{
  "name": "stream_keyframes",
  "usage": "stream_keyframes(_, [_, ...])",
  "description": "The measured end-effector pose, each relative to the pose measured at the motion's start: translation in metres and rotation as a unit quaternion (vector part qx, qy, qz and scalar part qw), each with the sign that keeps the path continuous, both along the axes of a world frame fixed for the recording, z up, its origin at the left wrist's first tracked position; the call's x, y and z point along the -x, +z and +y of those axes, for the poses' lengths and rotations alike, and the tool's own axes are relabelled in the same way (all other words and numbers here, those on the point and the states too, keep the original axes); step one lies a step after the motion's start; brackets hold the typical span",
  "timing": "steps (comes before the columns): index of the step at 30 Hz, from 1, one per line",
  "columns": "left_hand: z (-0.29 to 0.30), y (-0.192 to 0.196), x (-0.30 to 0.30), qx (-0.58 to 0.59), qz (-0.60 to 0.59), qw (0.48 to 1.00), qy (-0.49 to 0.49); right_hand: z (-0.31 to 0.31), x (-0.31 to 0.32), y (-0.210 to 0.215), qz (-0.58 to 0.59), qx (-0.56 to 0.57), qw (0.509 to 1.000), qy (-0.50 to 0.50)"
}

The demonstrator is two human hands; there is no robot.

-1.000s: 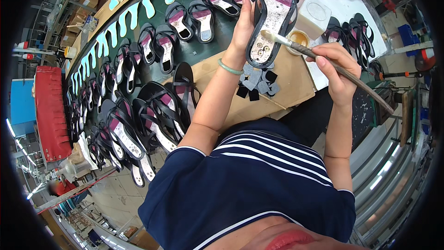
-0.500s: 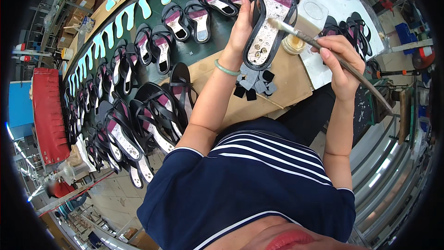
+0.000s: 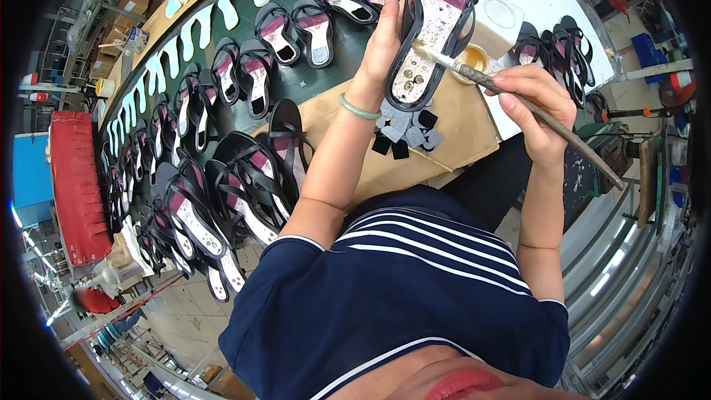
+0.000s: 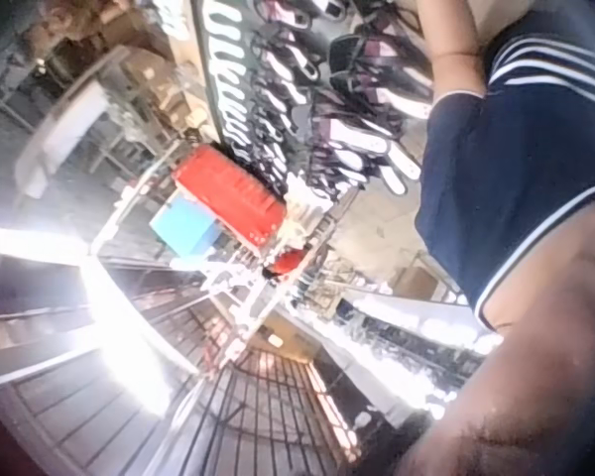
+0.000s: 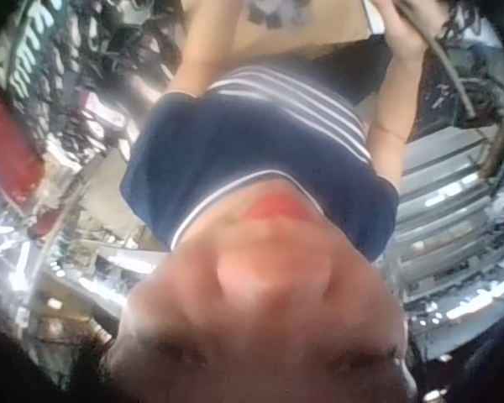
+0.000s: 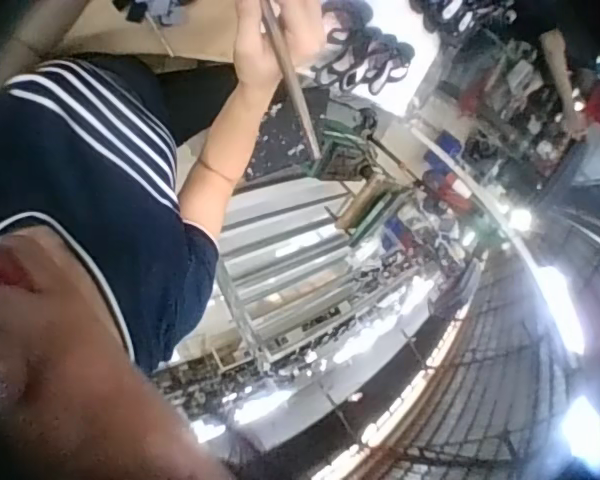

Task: The recorder is applying a liquid adhesive using a brush to the inner sole area of a shoe component in a manufacturing setting.

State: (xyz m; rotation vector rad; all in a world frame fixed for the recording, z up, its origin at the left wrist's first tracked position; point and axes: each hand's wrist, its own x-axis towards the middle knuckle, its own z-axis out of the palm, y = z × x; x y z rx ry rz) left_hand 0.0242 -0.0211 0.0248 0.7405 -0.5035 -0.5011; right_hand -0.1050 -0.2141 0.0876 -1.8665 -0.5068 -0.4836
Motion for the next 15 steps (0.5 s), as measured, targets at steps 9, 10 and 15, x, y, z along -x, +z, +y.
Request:
stream_keyframes(9, [0.0013, -0.0001, -0.0016, 0.001, 0.000, 1.000, -0.002, 0.0065, 0.0032, 0.0022, 0.010, 0.000, 0.999, 0.031])
stream_keyframes(10, [0.0016, 0.0004, -0.0011, 0.001, 0.001, 1.000, -0.001, 0.0073, 0.0038, 0.0016, 0.011, 0.000, 0.999, 0.033])
stream_keyframes(15, [0.0012, -0.0013, -0.0032, 0.006, -0.001, 1.000, -0.012, 0.0106, 0.0060, 0.0014, 0.024, 0.001, 0.999, 0.042])
